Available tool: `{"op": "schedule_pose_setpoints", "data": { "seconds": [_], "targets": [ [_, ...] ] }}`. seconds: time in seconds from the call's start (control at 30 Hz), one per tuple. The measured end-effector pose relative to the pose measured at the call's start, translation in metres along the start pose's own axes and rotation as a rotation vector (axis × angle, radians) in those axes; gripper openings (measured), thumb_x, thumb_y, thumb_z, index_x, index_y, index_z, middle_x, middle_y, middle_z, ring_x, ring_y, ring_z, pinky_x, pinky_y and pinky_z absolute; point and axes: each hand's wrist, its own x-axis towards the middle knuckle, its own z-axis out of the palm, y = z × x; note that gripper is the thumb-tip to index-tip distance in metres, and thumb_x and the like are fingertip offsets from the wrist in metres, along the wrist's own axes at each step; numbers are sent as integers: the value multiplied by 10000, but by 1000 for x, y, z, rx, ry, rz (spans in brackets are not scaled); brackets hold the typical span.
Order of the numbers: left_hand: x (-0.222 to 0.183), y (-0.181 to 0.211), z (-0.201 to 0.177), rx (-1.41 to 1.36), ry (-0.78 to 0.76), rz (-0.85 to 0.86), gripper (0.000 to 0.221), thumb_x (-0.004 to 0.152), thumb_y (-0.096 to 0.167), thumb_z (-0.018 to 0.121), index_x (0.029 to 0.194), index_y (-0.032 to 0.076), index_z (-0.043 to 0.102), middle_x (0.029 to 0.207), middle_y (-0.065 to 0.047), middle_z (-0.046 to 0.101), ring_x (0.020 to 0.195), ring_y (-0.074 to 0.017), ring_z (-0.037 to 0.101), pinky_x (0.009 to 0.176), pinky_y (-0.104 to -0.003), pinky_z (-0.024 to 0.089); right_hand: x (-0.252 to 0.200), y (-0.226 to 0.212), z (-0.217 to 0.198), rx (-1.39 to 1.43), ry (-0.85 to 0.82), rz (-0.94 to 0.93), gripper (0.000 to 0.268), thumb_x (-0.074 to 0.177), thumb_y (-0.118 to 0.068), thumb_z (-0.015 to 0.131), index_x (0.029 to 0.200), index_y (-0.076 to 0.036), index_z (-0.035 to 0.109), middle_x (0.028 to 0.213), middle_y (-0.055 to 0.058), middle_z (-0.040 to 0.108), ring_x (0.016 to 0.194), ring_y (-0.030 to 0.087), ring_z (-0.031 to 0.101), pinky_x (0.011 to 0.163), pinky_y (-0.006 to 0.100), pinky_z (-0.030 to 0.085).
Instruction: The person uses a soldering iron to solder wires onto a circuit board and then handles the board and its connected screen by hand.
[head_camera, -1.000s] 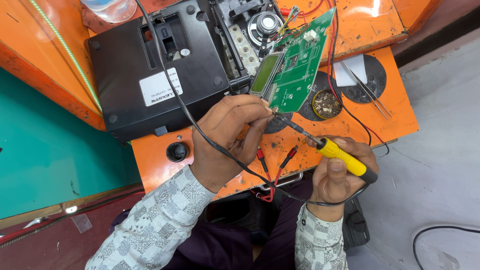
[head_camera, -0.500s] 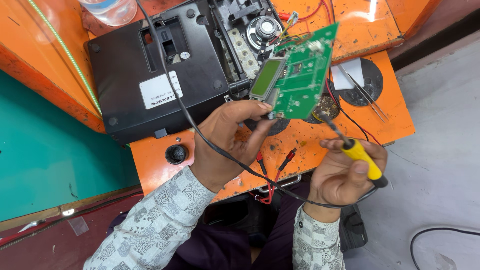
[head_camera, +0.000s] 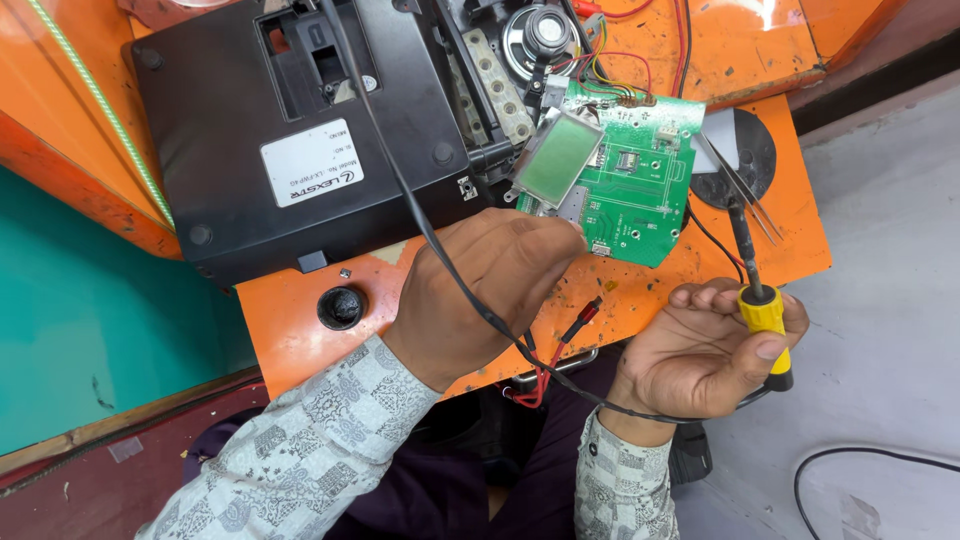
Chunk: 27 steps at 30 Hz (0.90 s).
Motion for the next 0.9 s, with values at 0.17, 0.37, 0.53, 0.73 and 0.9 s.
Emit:
{"op": "schedule_pose_setpoints", "data": {
  "seconds": [0.17,0.37,0.53,0.73,0.9],
  "targets": [
    [-1,-2,1,56,-46,24,314,884,-19,749,1166,66,638,1063,-63,694,1047,-279,708,853,-370,589,0,1,1,-18,-4,-12,413,1115,-406,661,1278,-53,521,953,78,654,875,152,653,725,278,533],
    [0,0,-1,2,-63,8,312,903,-2,750,1186,62,636,1113,-67,679,1074,-279,690,875,-374,583,-1,0,3,-11,-15,7,393,1125,-412,647,1303,-97,495,950,85,667,841,161,660,715,270,541],
    [3,1,-2,4,-42,18,250,970,77,768,1177,77,630,1143,-59,661,1078,-271,677,917,-392,554,-3,0,0,-61,-34,-31,385,1137,-401,636,1313,-100,472,906,96,660,804,174,661,699,294,556],
    [4,2,-7,12,-37,21,290,926,146,788,1175,110,644,1139,-34,657,1074,-261,646,942,-424,493,-11,-10,4,-266,-80,-203,392,1154,-347,678,1335,-69,469,814,93,617,722,163,628,667,306,553],
    [0,2,-11,4,-23,11,359,887,169,820,1178,132,613,1141,-36,654,1046,-271,628,928,-431,478,-25,-44,36,-303,-261,-233,541,1123,-402,615,1485,-39,441,1200,188,676,1044,250,713,883,403,631]
  ]
}}
